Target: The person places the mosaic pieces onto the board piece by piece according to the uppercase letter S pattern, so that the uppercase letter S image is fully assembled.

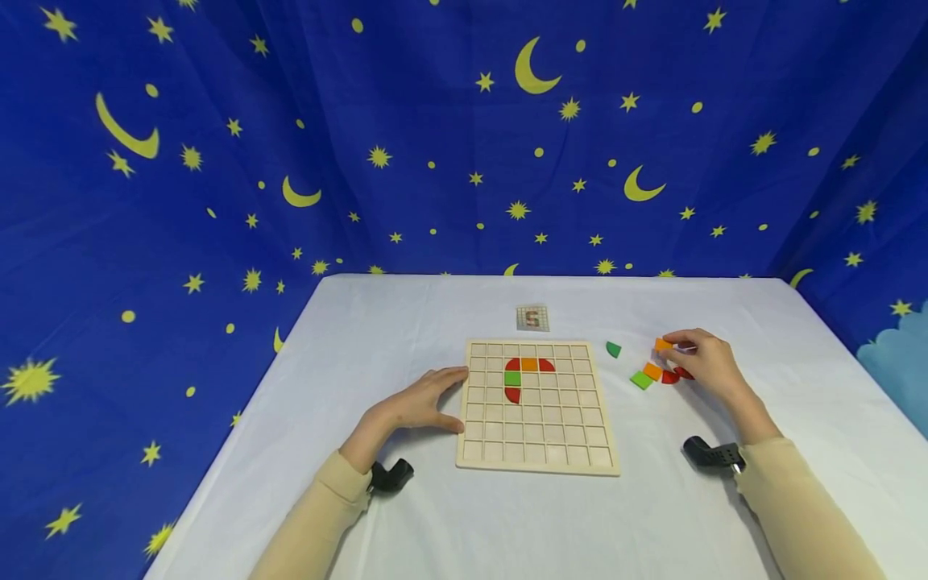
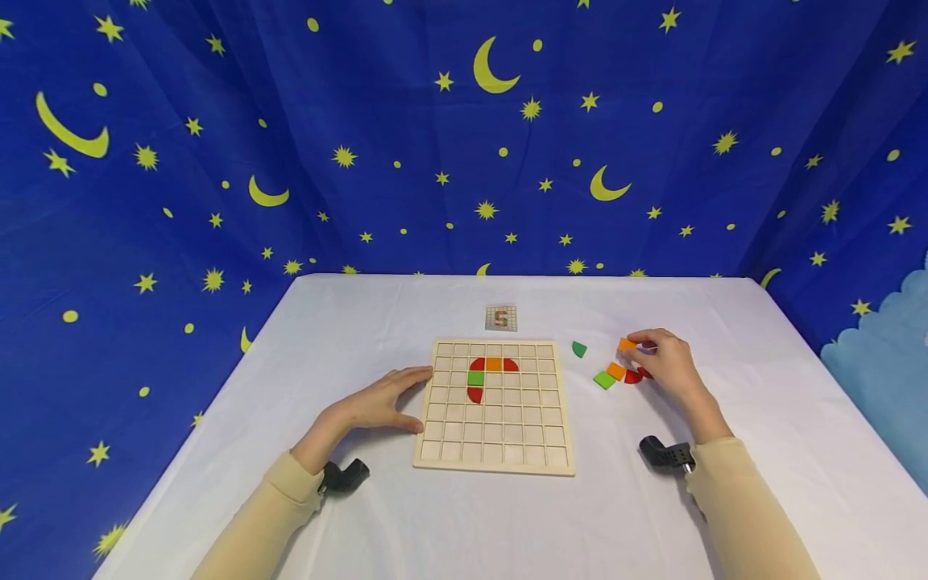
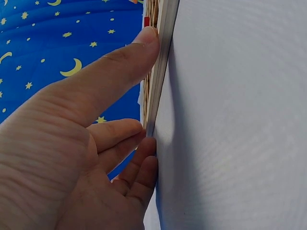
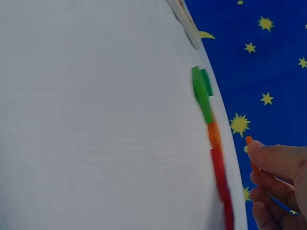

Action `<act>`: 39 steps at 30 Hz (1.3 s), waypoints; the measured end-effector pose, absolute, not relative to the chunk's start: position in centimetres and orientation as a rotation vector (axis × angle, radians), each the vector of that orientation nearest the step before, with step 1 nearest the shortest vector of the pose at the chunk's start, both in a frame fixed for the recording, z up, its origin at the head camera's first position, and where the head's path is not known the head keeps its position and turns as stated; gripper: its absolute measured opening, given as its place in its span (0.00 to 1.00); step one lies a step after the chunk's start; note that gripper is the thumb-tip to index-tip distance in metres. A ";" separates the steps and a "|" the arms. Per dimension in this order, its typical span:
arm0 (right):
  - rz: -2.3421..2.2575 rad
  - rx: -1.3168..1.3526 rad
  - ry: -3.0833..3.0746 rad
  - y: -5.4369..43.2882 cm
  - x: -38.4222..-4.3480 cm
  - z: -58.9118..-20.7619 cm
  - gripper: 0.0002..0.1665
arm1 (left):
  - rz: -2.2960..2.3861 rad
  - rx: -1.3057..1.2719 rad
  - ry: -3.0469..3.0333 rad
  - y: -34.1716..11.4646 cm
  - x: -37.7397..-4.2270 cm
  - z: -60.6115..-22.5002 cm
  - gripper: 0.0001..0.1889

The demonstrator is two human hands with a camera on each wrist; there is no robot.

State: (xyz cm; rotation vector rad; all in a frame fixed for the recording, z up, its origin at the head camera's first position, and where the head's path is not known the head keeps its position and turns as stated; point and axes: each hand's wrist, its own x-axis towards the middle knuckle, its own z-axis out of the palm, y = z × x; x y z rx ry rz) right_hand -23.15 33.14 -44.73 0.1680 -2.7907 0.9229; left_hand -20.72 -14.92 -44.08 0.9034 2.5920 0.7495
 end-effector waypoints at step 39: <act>1.130 0.714 -2.603 19.4 -21.6 -41.0 0.14 | 0.761 0.896 2.574 -15.0 -20.9 -44.0 0.51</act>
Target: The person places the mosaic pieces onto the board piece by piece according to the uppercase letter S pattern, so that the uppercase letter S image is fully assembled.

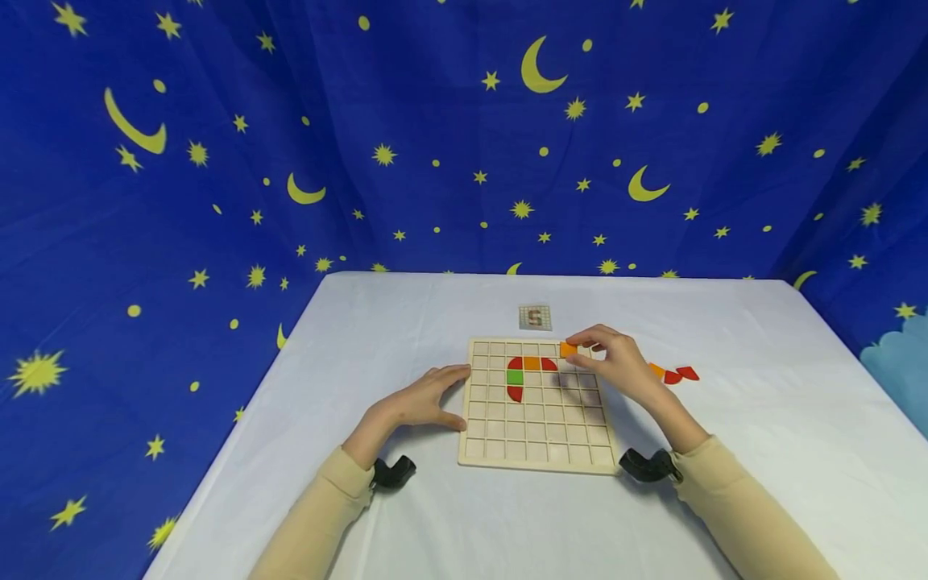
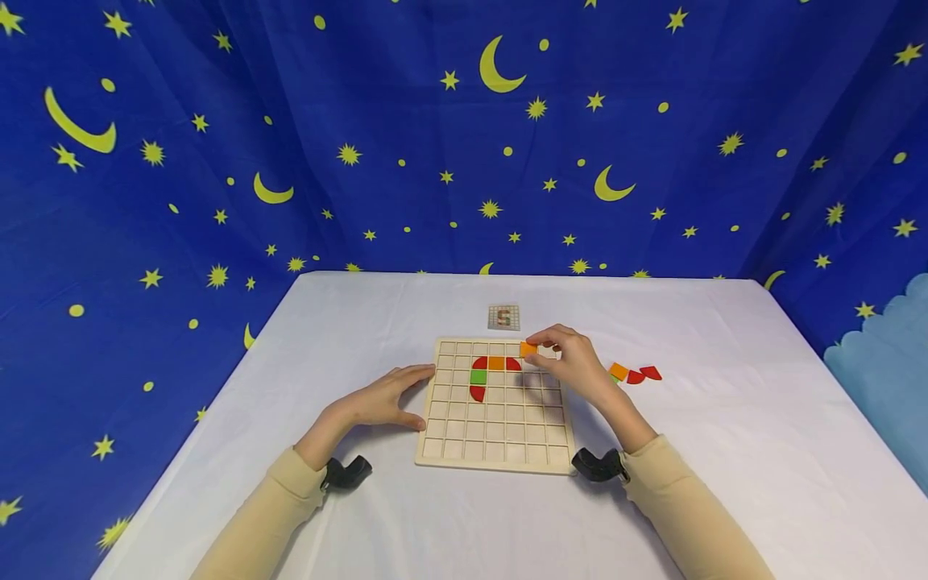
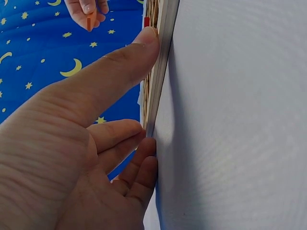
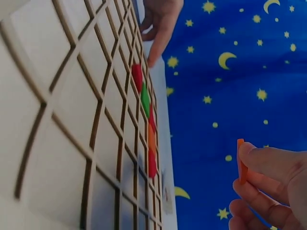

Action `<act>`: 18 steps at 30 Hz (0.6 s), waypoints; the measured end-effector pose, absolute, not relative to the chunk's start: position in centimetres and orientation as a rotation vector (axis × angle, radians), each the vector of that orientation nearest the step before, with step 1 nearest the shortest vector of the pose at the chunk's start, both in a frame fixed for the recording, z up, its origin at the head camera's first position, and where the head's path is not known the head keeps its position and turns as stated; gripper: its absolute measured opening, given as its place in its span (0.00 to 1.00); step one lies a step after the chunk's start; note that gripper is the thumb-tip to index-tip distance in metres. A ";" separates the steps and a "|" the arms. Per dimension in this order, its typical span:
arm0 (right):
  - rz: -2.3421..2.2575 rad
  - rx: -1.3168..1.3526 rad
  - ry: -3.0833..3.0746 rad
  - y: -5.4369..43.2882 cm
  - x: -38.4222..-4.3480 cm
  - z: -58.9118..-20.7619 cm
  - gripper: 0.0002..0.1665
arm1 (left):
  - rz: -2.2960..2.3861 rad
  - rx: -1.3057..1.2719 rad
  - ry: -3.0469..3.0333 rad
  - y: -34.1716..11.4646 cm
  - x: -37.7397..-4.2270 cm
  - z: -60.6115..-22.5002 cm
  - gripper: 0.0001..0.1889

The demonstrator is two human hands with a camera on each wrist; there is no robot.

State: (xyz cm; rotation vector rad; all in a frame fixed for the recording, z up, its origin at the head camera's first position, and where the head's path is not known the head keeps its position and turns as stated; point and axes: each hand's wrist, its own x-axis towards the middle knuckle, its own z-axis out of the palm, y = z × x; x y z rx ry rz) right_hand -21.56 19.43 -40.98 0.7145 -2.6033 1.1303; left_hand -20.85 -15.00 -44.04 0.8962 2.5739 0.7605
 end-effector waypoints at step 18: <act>1.188 0.832 -2.626 16.6 -20.2 -43.0 0.14 | 0.742 0.916 2.574 -15.1 -21.0 -44.2 0.51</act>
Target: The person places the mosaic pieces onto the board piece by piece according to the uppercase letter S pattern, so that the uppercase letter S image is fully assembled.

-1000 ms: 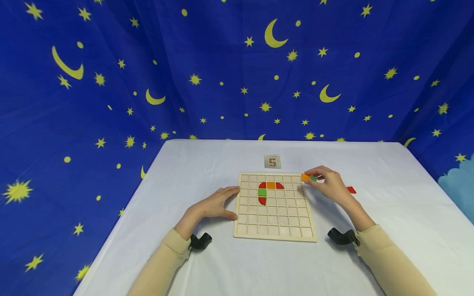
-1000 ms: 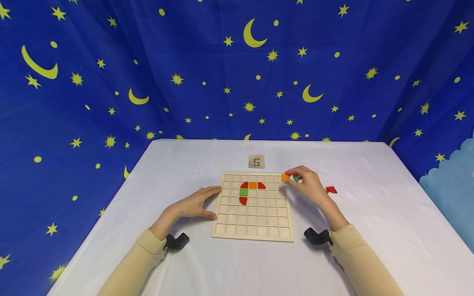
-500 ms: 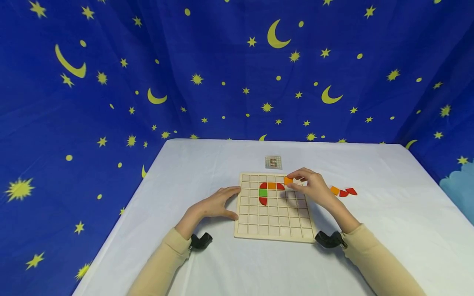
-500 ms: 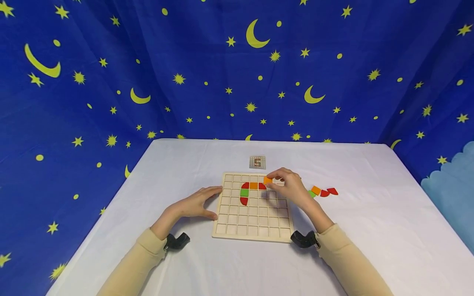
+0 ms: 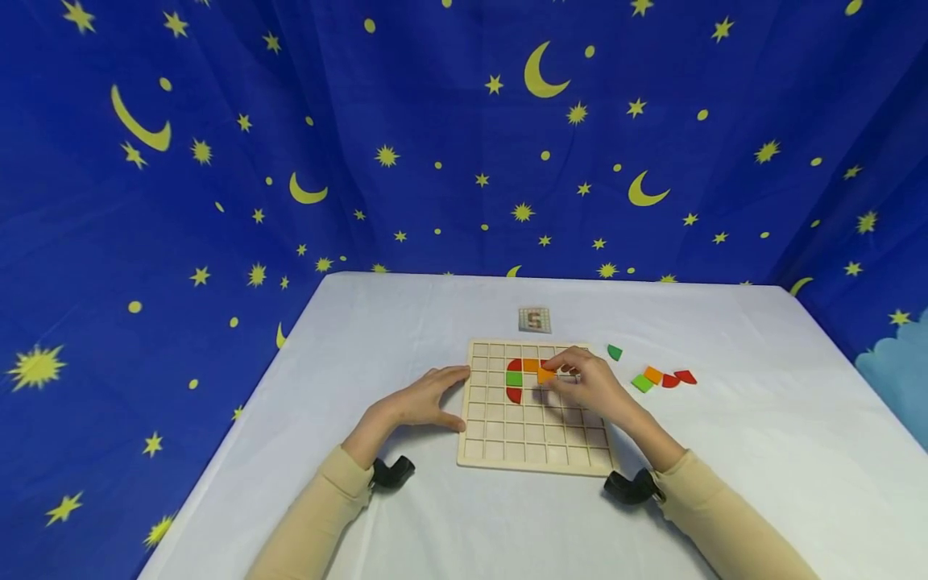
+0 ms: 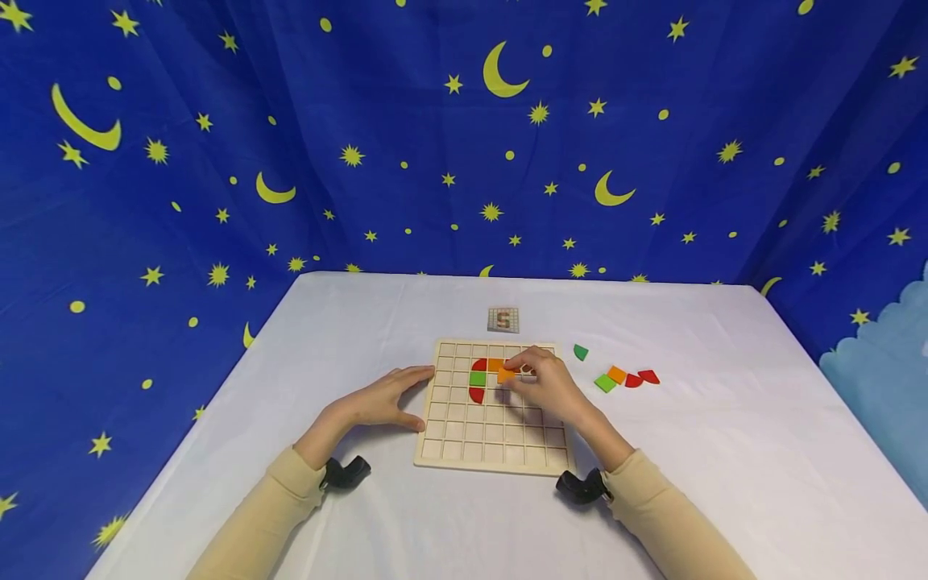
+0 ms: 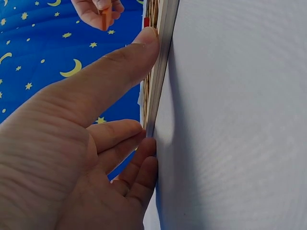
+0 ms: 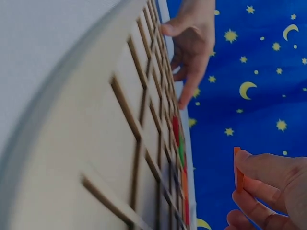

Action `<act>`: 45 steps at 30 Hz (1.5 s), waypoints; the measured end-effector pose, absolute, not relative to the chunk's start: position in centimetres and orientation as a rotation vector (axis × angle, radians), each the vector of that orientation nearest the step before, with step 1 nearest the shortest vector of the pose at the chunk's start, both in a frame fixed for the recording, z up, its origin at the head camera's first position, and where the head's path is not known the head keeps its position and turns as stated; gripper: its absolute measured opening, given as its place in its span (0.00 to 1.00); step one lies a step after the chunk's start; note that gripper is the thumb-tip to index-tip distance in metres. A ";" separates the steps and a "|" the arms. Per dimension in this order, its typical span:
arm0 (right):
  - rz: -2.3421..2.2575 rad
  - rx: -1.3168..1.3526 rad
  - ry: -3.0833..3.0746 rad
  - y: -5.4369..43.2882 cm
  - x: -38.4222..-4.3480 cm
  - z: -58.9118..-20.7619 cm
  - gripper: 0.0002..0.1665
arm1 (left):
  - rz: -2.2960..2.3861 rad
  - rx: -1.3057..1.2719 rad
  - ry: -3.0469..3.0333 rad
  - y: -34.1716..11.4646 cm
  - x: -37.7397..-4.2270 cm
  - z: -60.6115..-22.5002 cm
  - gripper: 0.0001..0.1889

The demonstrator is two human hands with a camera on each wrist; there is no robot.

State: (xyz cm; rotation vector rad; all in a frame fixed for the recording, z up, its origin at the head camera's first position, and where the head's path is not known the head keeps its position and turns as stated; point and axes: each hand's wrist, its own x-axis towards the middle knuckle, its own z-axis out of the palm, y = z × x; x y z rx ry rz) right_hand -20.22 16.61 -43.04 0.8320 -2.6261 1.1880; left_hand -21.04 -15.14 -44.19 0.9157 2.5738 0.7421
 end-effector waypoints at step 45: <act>0.977 0.911 -2.665 14.1 -20.4 -45.2 0.14 | 0.746 0.907 2.571 -15.1 -21.0 -44.2 0.50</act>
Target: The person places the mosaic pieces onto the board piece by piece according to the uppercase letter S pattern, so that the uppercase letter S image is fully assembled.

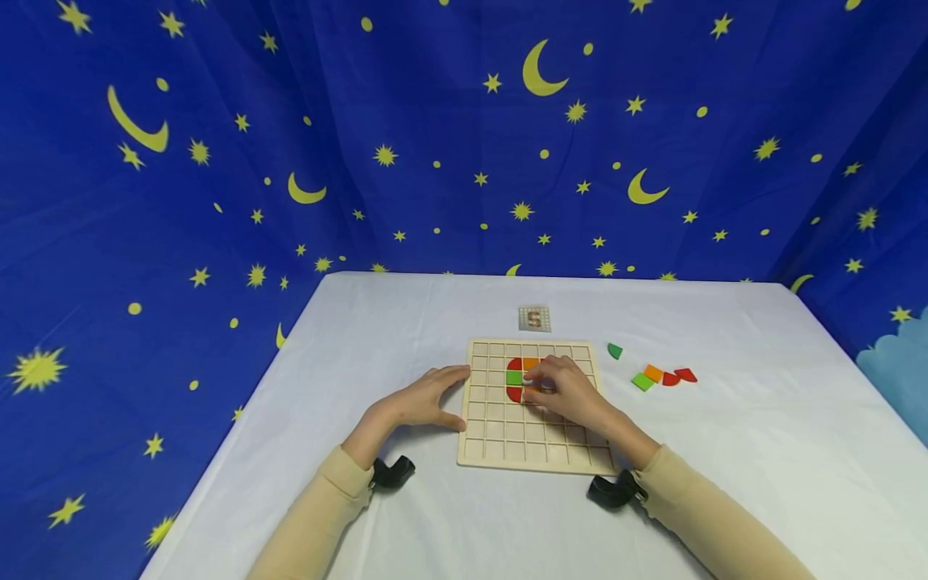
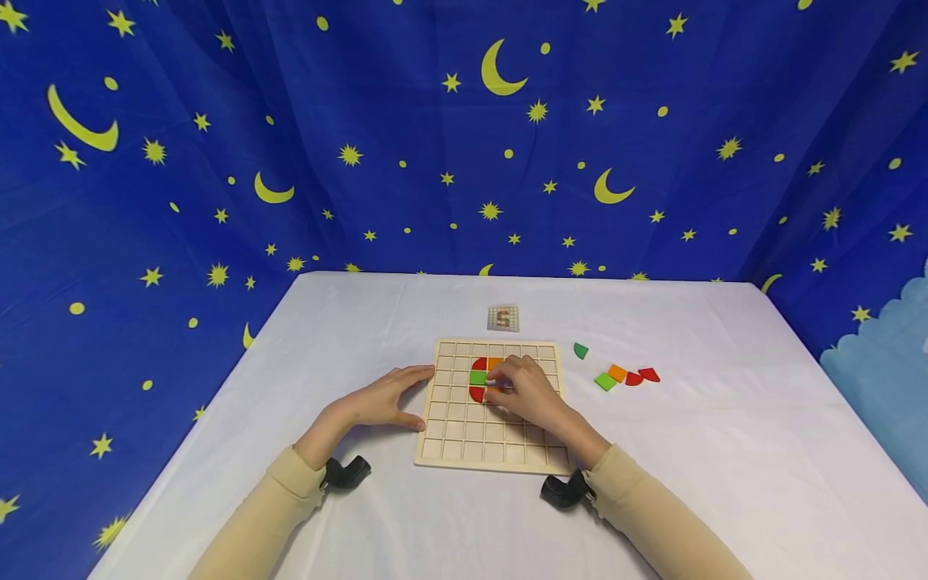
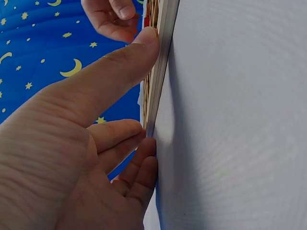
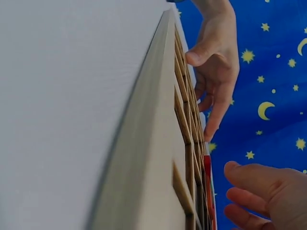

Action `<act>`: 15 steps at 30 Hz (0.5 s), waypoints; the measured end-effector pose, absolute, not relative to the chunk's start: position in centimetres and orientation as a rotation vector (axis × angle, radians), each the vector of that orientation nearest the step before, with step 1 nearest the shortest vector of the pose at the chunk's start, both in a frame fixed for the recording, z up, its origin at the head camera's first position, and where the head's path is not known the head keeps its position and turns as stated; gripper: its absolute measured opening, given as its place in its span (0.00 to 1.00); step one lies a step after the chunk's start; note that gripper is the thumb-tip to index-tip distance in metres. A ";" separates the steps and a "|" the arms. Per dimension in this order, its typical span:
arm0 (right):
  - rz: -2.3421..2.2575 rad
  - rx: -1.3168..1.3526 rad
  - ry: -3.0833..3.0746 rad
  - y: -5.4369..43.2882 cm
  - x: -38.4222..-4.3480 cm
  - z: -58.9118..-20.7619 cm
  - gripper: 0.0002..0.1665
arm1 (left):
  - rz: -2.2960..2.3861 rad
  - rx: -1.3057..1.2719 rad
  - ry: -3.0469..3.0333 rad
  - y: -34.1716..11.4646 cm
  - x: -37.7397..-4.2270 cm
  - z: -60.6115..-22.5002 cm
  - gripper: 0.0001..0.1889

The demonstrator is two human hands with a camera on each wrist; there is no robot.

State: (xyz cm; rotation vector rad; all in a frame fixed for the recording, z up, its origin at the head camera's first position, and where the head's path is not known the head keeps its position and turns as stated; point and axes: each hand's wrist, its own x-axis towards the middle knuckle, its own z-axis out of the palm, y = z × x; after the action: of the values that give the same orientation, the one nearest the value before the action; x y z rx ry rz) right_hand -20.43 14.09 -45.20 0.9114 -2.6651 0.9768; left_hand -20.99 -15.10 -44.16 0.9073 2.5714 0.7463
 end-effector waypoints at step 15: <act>1.075 0.797 -2.628 16.8 -22.3 -43.4 0.16 | 0.733 0.888 2.575 -15.1 -20.9 -44.0 0.50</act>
State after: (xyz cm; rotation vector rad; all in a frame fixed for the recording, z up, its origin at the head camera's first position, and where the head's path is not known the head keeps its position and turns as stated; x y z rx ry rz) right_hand -22.31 16.77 -43.39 0.7968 -2.6283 1.0755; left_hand -20.93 -15.08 -44.02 0.8877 2.5755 0.7327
